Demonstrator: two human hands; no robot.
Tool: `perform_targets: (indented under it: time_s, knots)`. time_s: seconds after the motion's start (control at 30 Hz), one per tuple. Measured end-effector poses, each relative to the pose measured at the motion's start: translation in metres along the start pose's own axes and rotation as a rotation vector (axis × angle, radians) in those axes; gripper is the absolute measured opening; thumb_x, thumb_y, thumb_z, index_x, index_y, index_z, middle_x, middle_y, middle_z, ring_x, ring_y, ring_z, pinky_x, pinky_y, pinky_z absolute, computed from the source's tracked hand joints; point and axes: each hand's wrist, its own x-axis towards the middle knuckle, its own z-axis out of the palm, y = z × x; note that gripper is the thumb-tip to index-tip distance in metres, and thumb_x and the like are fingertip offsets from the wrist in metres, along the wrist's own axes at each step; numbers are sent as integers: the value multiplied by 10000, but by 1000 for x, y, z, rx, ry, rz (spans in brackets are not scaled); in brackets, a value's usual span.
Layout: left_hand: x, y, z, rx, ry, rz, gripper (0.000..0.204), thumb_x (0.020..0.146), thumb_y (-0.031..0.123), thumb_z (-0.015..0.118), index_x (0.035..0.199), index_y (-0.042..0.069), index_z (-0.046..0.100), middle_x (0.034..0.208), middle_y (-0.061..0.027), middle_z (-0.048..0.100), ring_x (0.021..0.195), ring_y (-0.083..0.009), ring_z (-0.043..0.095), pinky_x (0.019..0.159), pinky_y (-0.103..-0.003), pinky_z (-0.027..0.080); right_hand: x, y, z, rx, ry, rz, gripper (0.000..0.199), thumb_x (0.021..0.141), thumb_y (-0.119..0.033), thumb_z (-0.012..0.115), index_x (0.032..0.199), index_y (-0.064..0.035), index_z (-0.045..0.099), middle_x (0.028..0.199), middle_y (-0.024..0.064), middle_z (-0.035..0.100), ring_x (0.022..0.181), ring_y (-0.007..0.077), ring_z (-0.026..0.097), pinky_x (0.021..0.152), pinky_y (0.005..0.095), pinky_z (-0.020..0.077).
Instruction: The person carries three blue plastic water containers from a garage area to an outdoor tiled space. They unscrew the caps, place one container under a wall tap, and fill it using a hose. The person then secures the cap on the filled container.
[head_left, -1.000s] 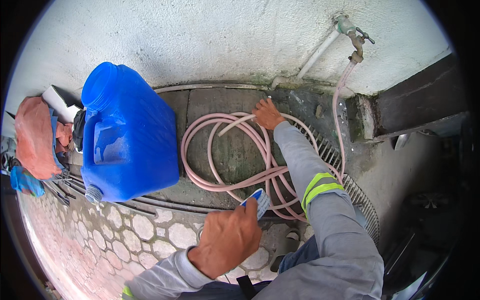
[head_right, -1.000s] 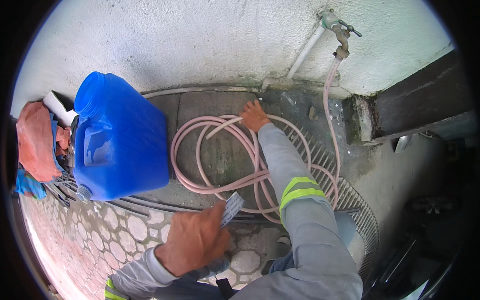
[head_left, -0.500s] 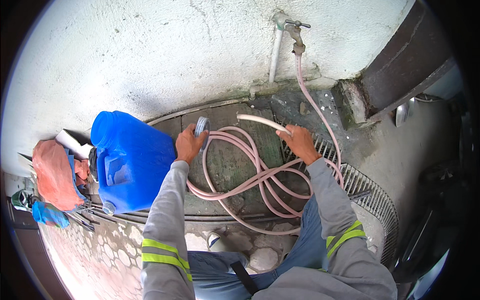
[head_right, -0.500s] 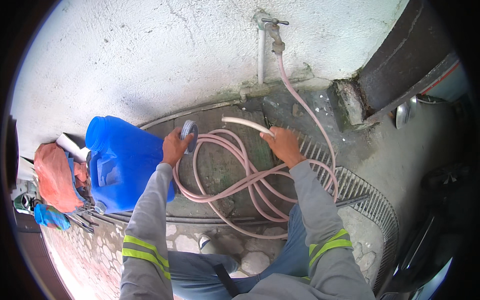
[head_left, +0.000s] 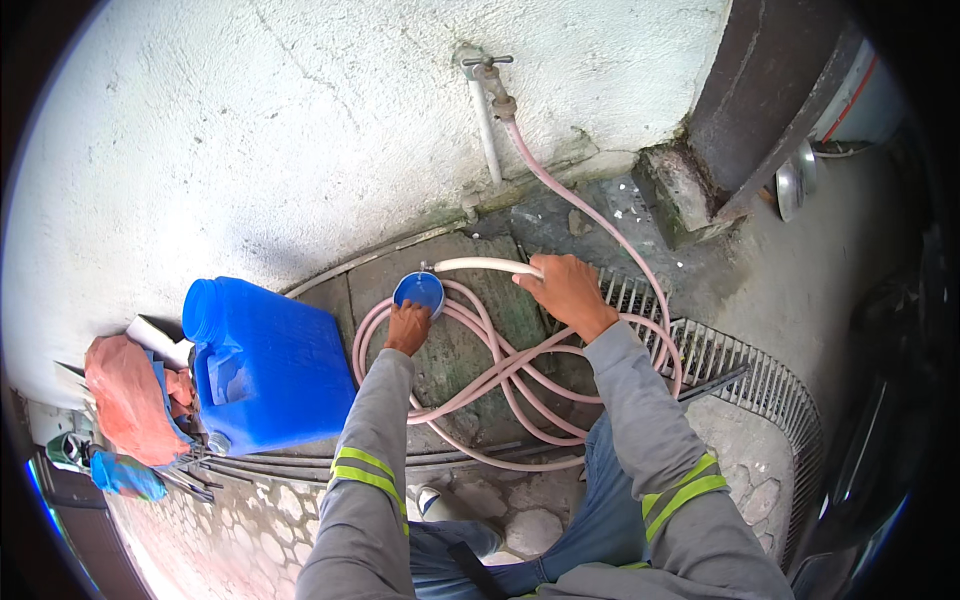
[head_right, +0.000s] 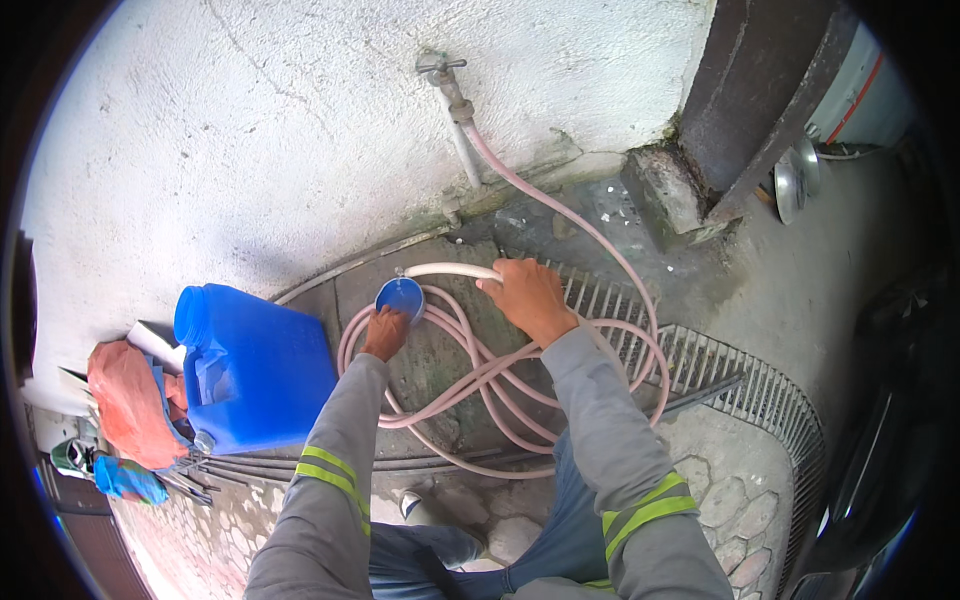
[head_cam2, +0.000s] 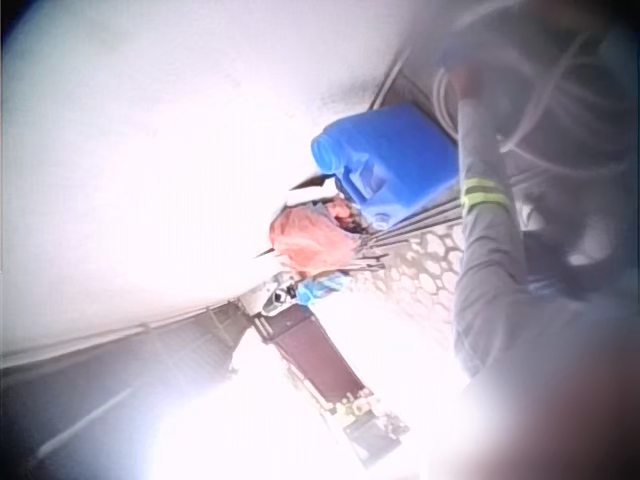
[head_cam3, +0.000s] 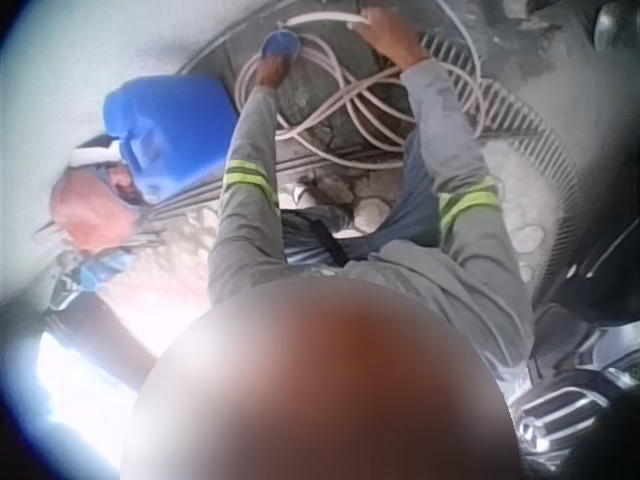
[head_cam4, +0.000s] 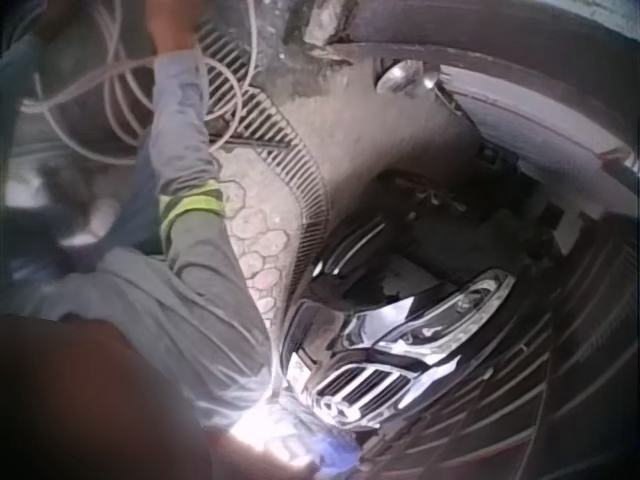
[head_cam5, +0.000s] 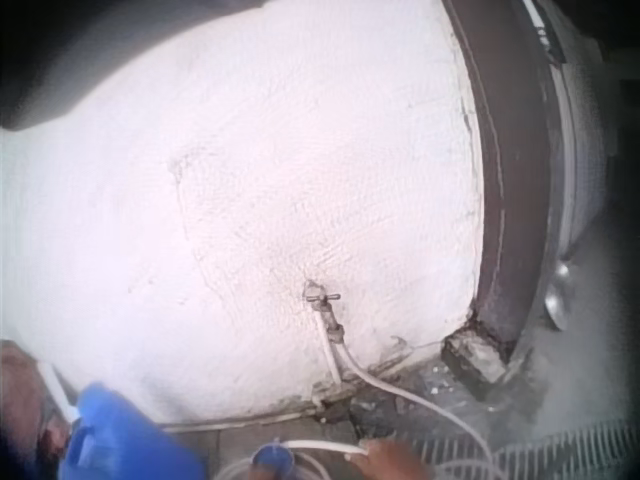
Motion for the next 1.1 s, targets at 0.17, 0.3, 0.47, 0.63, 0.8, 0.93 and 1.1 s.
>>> perform_targets:
  time_s: [0.17, 0.3, 0.47, 0.63, 0.8, 0.93, 1.1]
  knots:
    - [48, 0, -147, -591, 512, -181, 390, 861, 299, 727, 1163, 60, 670, 983, -166, 700, 766, -282, 674, 713, -396, 528, -2, 16, -9, -36, 16, 19, 355, 883, -354, 691, 942, -5, 711, 696, 195, 660, 648, 368, 655, 632, 483, 501]
    - [130, 28, -311, -509, 947, 286, 515, 958, 324, 617, 1366, 33, 498, 1167, -161, 616, 954, -265, 634, 769, -381, 539, 3, 15, 2, -9, -96, 45, 365, 886, -335, 691, 959, 22, 705, 743, 196, 677, 683, 364, 666, 653, 477, 516]
    - [196, 78, -411, 140, 518, 528, 376, 989, 318, 555, 1187, 4, 619, 982, -151, 700, 876, -332, 685, 830, -391, 560, 5, 18, 18, -55, -168, 58, 381, 887, -339, 686, 1003, 23, 706, 785, 195, 691, 719, 356, 678, 696, 472, 533]
    - [227, 101, -425, -212, 270, 18, 320, 861, 185, 533, 729, -56, 694, 704, -216, 687, 563, -296, 669, 524, -426, 537, 5, 19, 23, -46, -175, 58, 428, 882, -357, 683, 1082, 22, 700, 826, 200, 706, 758, 353, 693, 728, 452, 547]
    - [257, 82, -412, -1058, 62, -160, 294, 918, 109, 403, 773, -24, 622, 632, -137, 650, 404, -160, 505, 381, -322, 472, 7, 12, 28, -80, -206, 70, 418, 882, -371, 678, 1005, 28, 706, 749, 198, 680, 713, 348, 681, 683, 467, 528]
    - [265, 67, -387, -1545, 17, -162, 323, 954, 126, 336, 932, -86, 580, 694, -191, 675, 518, -186, 640, 451, -297, 566, 10, 8, 31, -94, -174, 44, 394, 886, -362, 677, 933, 29, 701, 674, 196, 644, 656, 360, 657, 638, 482, 501]
    - [239, 74, -363, -1965, 204, 8, 368, 1000, 136, 265, 1184, -132, 436, 945, -246, 684, 760, -301, 704, 681, -384, 632, 13, 10, 31, -81, -213, 112, 343, 875, -326, 682, 958, 6, 709, 803, 223, 691, 798, 397, 687, 737, 484, 537]
